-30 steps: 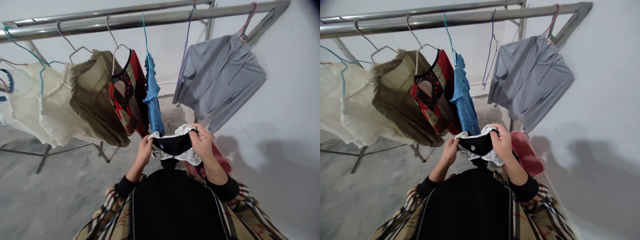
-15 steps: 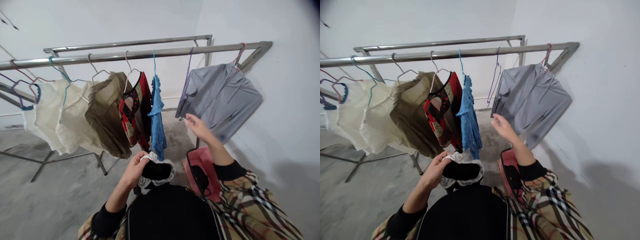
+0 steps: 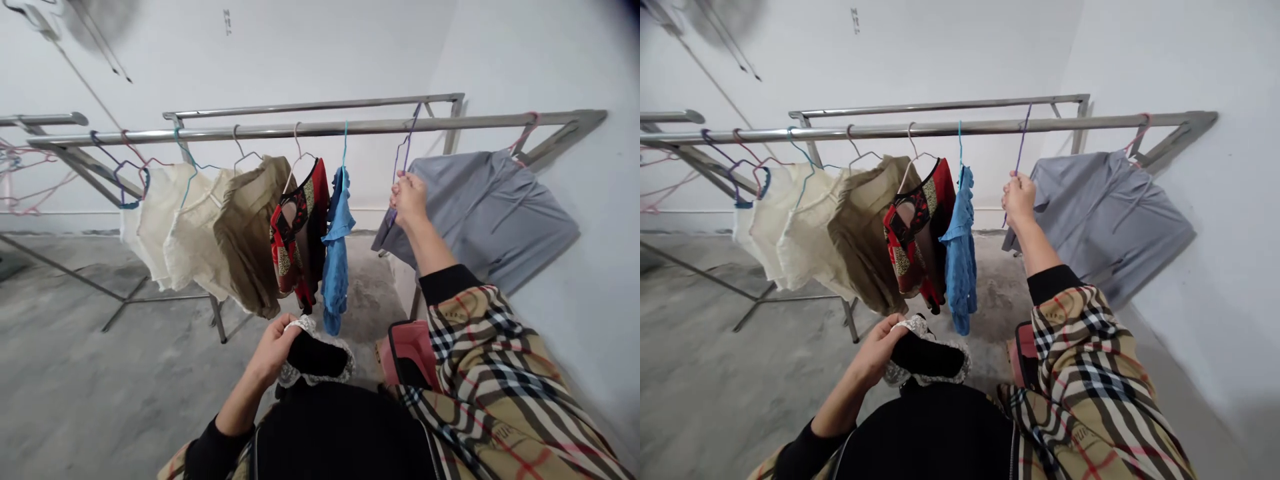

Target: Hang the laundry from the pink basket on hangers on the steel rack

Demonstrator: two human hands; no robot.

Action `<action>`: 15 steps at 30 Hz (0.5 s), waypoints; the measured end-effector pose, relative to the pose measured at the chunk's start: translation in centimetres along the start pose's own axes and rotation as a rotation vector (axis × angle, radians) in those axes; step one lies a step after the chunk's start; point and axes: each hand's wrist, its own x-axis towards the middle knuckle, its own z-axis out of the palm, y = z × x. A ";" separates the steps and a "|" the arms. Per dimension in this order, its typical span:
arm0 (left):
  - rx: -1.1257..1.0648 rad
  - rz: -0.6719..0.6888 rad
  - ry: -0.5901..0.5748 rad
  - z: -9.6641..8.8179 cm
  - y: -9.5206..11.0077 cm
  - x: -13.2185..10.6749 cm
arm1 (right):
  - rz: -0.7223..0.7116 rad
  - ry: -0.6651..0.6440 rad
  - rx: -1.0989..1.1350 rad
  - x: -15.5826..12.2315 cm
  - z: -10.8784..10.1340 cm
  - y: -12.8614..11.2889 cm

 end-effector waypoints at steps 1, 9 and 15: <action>-0.013 0.009 0.015 -0.1 -0.1 0.1 | 0.018 0.037 0.028 -0.7 0.0 -0.2; -0.208 0.000 0.168 -0.9 0.0 1.4 | 0.042 0.084 0.036 -18.7 -3.4 2.8; -0.305 0.008 0.154 -0.9 0.7 2.1 | 0.151 0.056 -0.195 -28.5 -7.6 4.6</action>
